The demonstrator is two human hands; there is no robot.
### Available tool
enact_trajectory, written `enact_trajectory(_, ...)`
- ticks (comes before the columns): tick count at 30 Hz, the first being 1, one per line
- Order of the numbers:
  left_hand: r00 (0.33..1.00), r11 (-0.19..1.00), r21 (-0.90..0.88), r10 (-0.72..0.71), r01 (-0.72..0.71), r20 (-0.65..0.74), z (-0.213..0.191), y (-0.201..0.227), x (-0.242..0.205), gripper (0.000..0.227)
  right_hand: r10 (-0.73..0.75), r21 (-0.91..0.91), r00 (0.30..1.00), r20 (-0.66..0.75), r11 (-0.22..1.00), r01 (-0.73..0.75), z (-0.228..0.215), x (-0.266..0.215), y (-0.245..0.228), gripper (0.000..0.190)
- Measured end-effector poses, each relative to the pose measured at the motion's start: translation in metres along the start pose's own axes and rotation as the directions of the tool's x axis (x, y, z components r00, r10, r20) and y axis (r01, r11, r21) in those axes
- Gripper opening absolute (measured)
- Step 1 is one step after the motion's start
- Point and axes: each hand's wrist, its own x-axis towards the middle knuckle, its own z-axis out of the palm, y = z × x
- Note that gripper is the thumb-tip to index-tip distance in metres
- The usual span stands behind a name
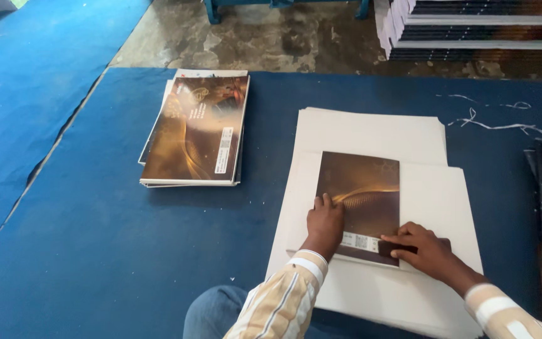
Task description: The person wraps a book with a brown cover in a white sheet of paper. They place the book on the paper, fold the paper over the cover, and use a small wooden tool to press and smooth the fold. This process is repeated for multiple books.
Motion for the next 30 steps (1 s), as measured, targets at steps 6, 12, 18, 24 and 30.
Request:
enact_trajectory(6,0.996,0.985,-0.163,-0.054,0.064,0.067,-0.004,-0.003,-0.008,0.029,-0.175,-0.028,0.966,-0.191,0.985,0.173,0.016,-0.009,0.006,0.044)
enact_trajectory(12,0.998,0.989,-0.138,-0.042,0.047,0.04,-0.001,-0.005,-0.01,0.042,-0.167,-0.008,0.966,-0.197,0.986,0.169,0.022,-0.028,-0.004,0.038)
enact_trajectory(18,0.998,0.989,-0.144,-0.026,0.034,0.055,-0.011,-0.005,-0.011,0.047,-0.288,-0.098,0.947,-0.145,0.956,0.276,0.031,-0.053,-0.01,0.038)
enact_trajectory(24,0.999,0.997,-0.075,0.009,-0.005,0.053,-0.022,-0.007,-0.016,0.072,-0.097,0.056,0.982,-0.161,0.993,0.108,0.032,-0.063,-0.027,0.041)
enact_trajectory(30,0.985,0.997,-0.065,-0.03,0.041,0.168,-0.046,0.001,-0.022,0.081,0.028,0.139,1.0,-0.001,0.99,-0.027,0.036,-0.074,-0.052,0.042)
